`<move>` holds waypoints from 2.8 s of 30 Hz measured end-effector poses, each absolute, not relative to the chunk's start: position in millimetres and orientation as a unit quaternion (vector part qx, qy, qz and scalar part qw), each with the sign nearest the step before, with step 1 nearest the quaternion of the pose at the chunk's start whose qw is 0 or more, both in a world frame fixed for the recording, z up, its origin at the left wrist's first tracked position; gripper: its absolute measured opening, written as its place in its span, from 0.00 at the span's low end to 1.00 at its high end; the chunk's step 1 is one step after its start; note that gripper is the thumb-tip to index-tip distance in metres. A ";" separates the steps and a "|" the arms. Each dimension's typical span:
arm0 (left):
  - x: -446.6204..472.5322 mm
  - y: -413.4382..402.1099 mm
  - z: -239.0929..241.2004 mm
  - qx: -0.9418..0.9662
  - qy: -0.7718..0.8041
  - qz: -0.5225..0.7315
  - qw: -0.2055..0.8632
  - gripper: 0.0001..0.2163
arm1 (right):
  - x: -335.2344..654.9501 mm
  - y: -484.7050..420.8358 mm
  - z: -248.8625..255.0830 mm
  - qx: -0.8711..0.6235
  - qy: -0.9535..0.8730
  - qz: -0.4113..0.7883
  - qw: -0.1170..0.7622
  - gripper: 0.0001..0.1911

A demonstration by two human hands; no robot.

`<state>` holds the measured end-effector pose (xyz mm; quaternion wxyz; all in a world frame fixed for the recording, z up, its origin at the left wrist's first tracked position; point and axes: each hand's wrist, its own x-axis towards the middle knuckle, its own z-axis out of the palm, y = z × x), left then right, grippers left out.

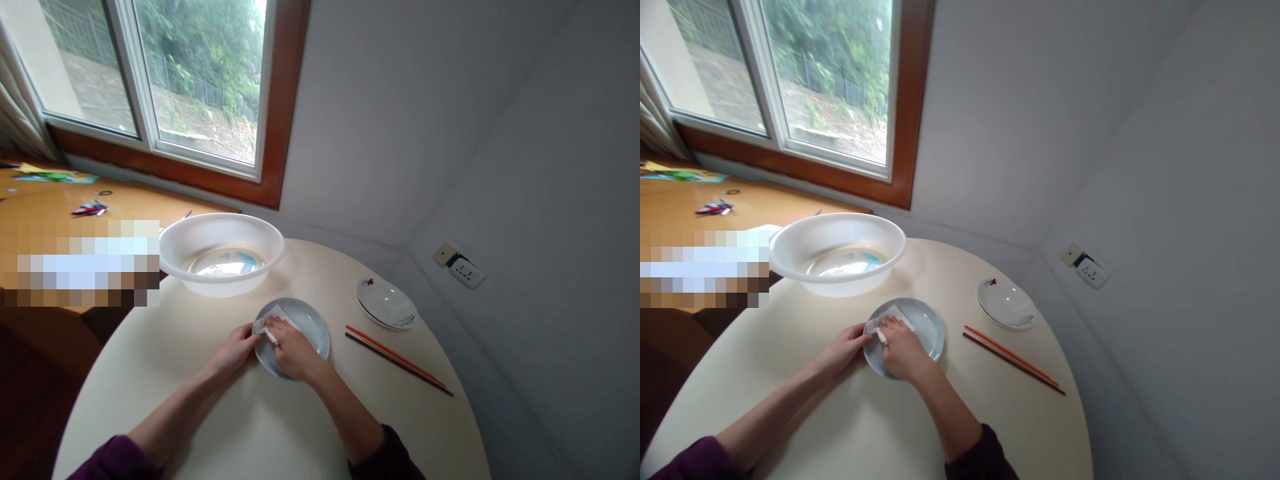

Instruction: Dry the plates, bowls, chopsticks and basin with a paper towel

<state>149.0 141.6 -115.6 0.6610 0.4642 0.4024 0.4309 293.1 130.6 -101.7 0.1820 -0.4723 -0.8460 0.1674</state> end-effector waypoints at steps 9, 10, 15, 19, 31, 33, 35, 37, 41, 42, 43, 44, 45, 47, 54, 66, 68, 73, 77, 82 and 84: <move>146.8 137.3 -113.1 0.456 0.414 0.414 0.670 0.11 | 313.9 84.6 -83.0 -0.416 -0.877 0.205 0.123 0.17; 146.8 137.2 -112.8 0.454 0.415 0.416 0.670 0.12 | 317.4 80.0 -81.4 -0.415 -0.879 0.206 0.112 0.17; 147.8 135.8 -110.0 0.440 0.416 0.422 0.674 0.13 | 337.7 64.1 -74.8 -0.451 -0.869 0.197 0.050 0.20; 149.4 133.1 -106.5 0.416 0.414 0.420 0.692 0.14 | 357.4 62.1 -78.1 -0.511 -0.850 0.124 0.040 0.22; 151.2 128.1 -98.0 0.395 0.419 0.435 0.692 0.13 | 381.0 65.8 -117.6 -0.586 -0.703 0.143 0.377 0.20; 151.0 128.0 -99.6 0.394 0.414 0.446 0.689 0.14 | 377.8 71.2 -126.9 -0.588 -0.649 0.155 0.456 0.17; 150.2 128.3 -102.1 0.391 0.408 0.456 0.687 0.15 | 374.2 77.9 -135.8 -0.589 -0.595 0.190 0.513 0.14; 148.9 128.5 -104.3 0.384 0.405 0.462 0.690 0.16 | 371.2 84.6 -142.5 -0.595 -0.539 0.237 0.547 0.18; 145.4 130.1 -106.7 0.367 0.432 0.459 0.684 0.18 | 367.2 94.6 -146.1 -0.593 -0.484 0.318 0.560 0.22; 144.6 130.9 -106.9 0.364 0.439 0.462 0.679 0.18 | 366.5 96.5 -145.6 -0.587 -0.483 0.333 0.558 0.21; 143.9 131.7 -106.7 0.362 0.445 0.467 0.673 0.18 | 365.6 98.3 -145.1 -0.582 -0.483 0.345 0.556 0.19; 143.3 132.5 -106.1 0.360 0.448 0.473 0.668 0.19 | 364.7 99.9 -144.9 -0.578 -0.485 0.354 0.553 0.17; 142.9 133.0 -105.0 0.360 0.451 0.479 0.662 0.19 | 363.5 101.6 -145.1 -0.577 -0.485 0.359 0.550 0.15; 142.6 132.4 -100.8 0.356 0.449 0.497 0.651 0.20 | 360.7 104.8 -147.2 -0.586 -0.479 0.363 0.544 0.13; 154.6 109.4 -86.4 0.373 0.397 0.540 0.642 0.34 | 346.0 112.0 -158.5 -0.597 -0.428 0.377 0.564 0.15; 146.6 117.3 -108.3 0.543 0.371 0.541 0.524 0.36 | 334.6 115.6 -156.0 -0.563 -0.414 0.395 0.595 0.15; 135.8 121.1 -102.1 0.586 0.341 0.508 0.531 0.35 | 337.7 116.0 -154.4 -0.556 -0.417 0.394 0.601 0.16; 125.8 122.3 -96.6 0.599 0.297 0.477 0.570 0.37 | 339.9 117.2 -151.4 -0.542 -0.406 0.396 0.620 0.17; 141.1 112.6 -96.3 0.536 0.318 0.487 0.612 0.43 | 340.3 120.1 -152.6 -0.557 -0.366 0.378 0.642 0.17; 165.8 98.8 -94.6 0.530 0.337 0.519 0.580 0.48 | 323.9 112.4 -153.4 -0.554 -0.312 0.406 0.656 0.18; 171.1 96.8 -96.3 0.522 0.364 0.553 0.538 0.49 | 313.0 108.0 -152.7 -0.537 -0.287 0.440 0.661 0.18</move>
